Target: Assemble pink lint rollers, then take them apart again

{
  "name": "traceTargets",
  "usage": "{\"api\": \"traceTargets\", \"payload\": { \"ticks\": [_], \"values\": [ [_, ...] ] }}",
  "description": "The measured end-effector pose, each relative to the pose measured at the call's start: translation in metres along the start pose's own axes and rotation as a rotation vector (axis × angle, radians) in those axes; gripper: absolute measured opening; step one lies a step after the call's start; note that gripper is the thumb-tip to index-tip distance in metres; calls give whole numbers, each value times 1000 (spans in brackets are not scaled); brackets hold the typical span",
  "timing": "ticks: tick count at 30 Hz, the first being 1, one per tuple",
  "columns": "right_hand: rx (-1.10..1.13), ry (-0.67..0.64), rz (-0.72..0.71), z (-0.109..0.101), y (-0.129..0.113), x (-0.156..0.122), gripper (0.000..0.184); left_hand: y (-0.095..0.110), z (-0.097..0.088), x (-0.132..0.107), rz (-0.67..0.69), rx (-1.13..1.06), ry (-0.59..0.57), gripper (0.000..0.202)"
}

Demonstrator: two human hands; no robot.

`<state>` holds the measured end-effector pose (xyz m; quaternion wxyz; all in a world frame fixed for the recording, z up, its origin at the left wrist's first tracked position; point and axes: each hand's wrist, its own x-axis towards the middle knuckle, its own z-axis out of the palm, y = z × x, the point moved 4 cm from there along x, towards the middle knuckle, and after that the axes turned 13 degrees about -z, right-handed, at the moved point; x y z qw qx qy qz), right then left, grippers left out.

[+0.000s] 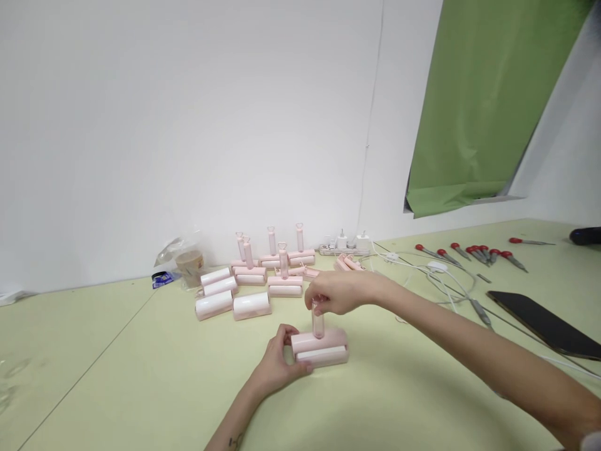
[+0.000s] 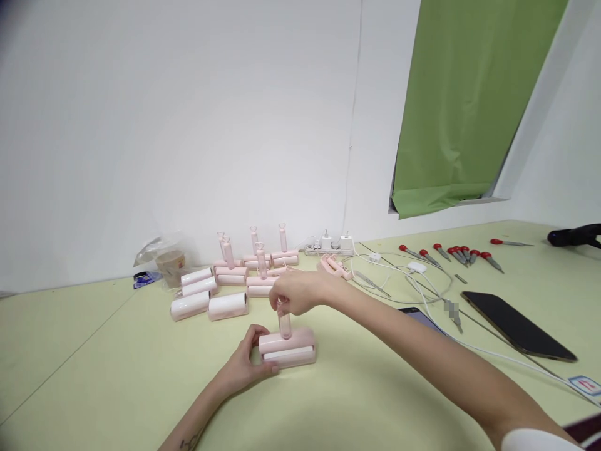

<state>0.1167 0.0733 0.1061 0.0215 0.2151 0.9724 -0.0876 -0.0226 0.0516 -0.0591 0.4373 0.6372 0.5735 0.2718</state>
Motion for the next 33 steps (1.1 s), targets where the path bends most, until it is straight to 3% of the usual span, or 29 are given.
{"api": "traceTargets", "payload": {
  "ticks": [9, 11, 13, 15, 16, 19, 21, 23, 26, 30, 33],
  "values": [
    [23, 13, 136, 3, -6, 16, 16, 3, -1, -2, 3, 21, 0, 46],
    [58, 18, 121, 1, 0, 11, 24, 4, -1, -3, 8, 32, -8, 45],
    [170, 76, 73, 1, 15, -3, 38, 3, -1, -3, 12, 51, -15, 43],
    [280, 200, 72, 6, 38, -26, 37, -1, -2, -4, 3, 64, -37, 46],
    [267, 289, 132, 10, 54, -43, 31, -3, -3, -3, -11, 61, -54, 54],
    [105, 313, 348, 40, 94, -95, 28, -3, -13, 2, -3, -32, -12, 87],
    [55, 309, 403, 65, 109, -124, 19, 12, -24, 7, 90, -159, 111, 85],
    [18, 315, 403, 86, 116, -144, 20, 35, -30, 10, 205, -256, 193, 67],
    [-12, 333, 353, 103, 119, -155, 17, 73, -18, 17, 318, -309, 144, 64],
    [5, 351, 270, 98, 113, -139, 24, 101, 7, 27, 386, -407, 106, 84],
    [154, 529, 180, 76, 92, -108, 25, 97, 22, 37, 253, -497, -3, 47]
  ]
}}
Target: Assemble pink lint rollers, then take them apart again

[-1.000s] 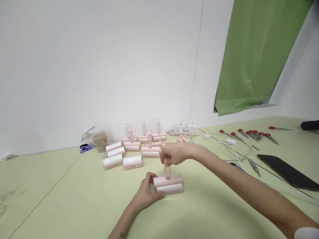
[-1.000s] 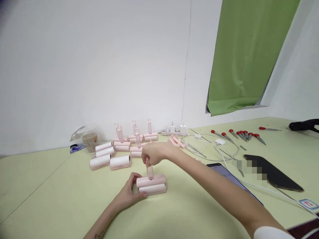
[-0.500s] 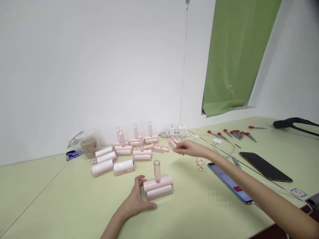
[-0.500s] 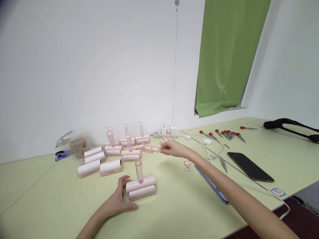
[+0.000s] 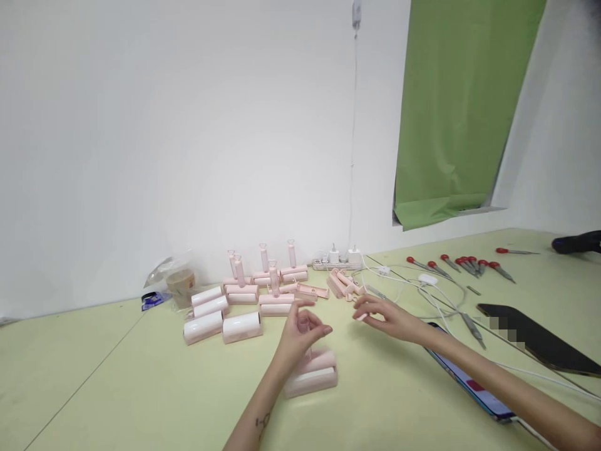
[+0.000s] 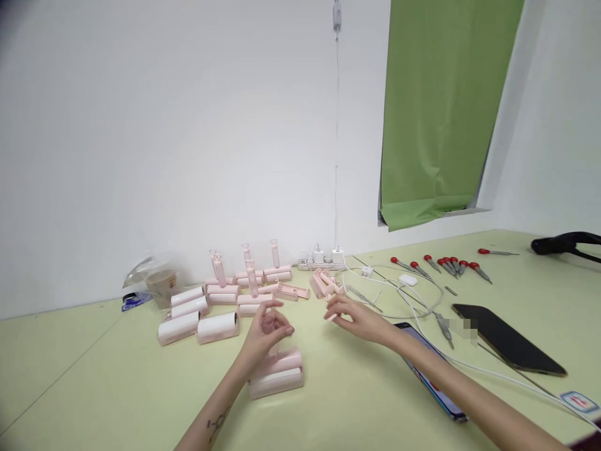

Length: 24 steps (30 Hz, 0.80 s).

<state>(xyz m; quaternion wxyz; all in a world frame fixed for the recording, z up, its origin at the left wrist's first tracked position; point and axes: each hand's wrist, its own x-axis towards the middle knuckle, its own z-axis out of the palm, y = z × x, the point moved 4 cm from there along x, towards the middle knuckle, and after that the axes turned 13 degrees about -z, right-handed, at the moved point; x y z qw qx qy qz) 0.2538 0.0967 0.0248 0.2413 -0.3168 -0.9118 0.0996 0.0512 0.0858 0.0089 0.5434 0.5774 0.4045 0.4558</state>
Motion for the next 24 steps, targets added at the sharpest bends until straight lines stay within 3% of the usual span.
{"api": "traceTargets", "payload": {
  "ticks": [1, 3, 6, 10, 24],
  "values": [
    [113, 98, -17, 0, -13, 13, 26, -5, 1, 1, -56, -21, -19, 35],
    [339, 250, -38, 3, -39, 38, 27, -12, 1, 3, -118, -30, -29, 32],
    [502, 325, -56, 13, -70, 68, 26, -15, 1, 4, -138, -33, -9, 36],
    [422, 260, -137, 16, -88, 82, 24, -15, 4, 5, -174, -22, 18, 32],
    [292, 58, -195, 7, -93, 89, 24, -18, 4, 4, -209, -43, 11, 28]
  ]
}}
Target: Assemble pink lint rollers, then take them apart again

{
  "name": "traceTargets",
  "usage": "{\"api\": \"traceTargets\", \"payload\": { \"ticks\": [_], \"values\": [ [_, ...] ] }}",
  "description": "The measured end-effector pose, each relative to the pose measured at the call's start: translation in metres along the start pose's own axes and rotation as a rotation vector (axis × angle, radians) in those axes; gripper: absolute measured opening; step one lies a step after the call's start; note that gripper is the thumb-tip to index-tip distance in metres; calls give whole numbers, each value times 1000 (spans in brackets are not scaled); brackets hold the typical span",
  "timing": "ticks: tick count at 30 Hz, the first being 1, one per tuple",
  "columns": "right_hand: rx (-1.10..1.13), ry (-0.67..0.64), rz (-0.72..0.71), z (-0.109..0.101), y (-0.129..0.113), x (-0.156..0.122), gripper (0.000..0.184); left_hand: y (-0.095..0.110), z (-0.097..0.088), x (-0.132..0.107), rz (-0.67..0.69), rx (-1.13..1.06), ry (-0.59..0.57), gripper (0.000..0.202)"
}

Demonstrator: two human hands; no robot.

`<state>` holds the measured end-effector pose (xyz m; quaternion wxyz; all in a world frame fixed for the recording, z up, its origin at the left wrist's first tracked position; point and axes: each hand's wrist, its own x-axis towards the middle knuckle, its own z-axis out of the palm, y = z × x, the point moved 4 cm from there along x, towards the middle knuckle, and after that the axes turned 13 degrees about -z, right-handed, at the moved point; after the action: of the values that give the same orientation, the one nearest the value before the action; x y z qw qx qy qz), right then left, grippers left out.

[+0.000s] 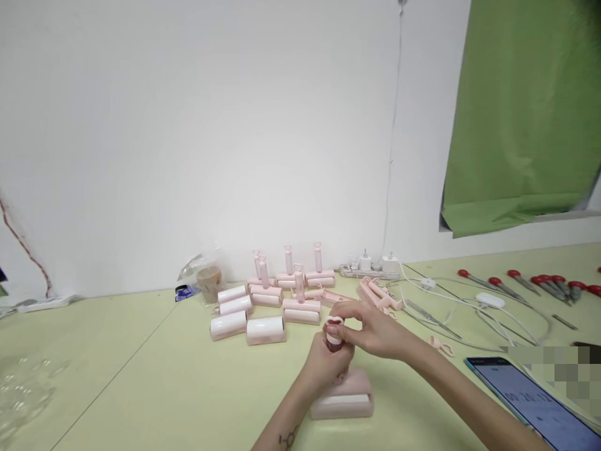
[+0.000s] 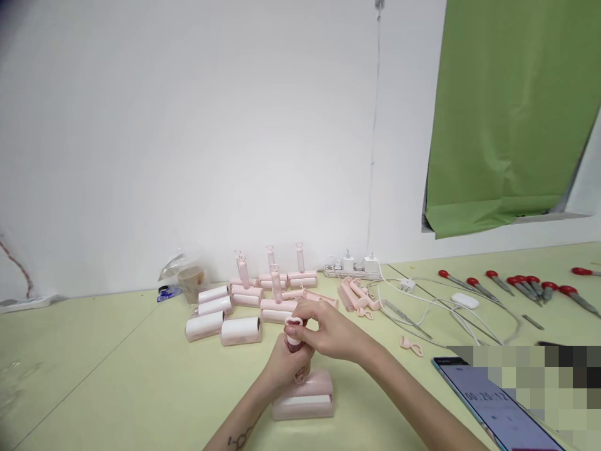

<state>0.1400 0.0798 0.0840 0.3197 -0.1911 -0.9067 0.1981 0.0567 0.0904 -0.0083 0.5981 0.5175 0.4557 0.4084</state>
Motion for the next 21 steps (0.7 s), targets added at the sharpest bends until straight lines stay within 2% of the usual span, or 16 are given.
{"api": "traceTargets", "payload": {
  "ticks": [8, 14, 18, 21],
  "values": [
    [-9, 4, -28, 1, 3, -2, 26, -2, 2, 4, 12, -78, 35, 21],
    [85, 40, -25, 10, 13, 5, 27, 3, 2, -4, 44, -47, -19, 19],
    [213, 87, 24, 23, 16, 9, 29, -1, -1, -1, 55, -47, -55, 25],
    [337, 9, 98, 31, 16, 9, 28, -4, -2, 2, 55, -86, -84, 38]
  ]
}}
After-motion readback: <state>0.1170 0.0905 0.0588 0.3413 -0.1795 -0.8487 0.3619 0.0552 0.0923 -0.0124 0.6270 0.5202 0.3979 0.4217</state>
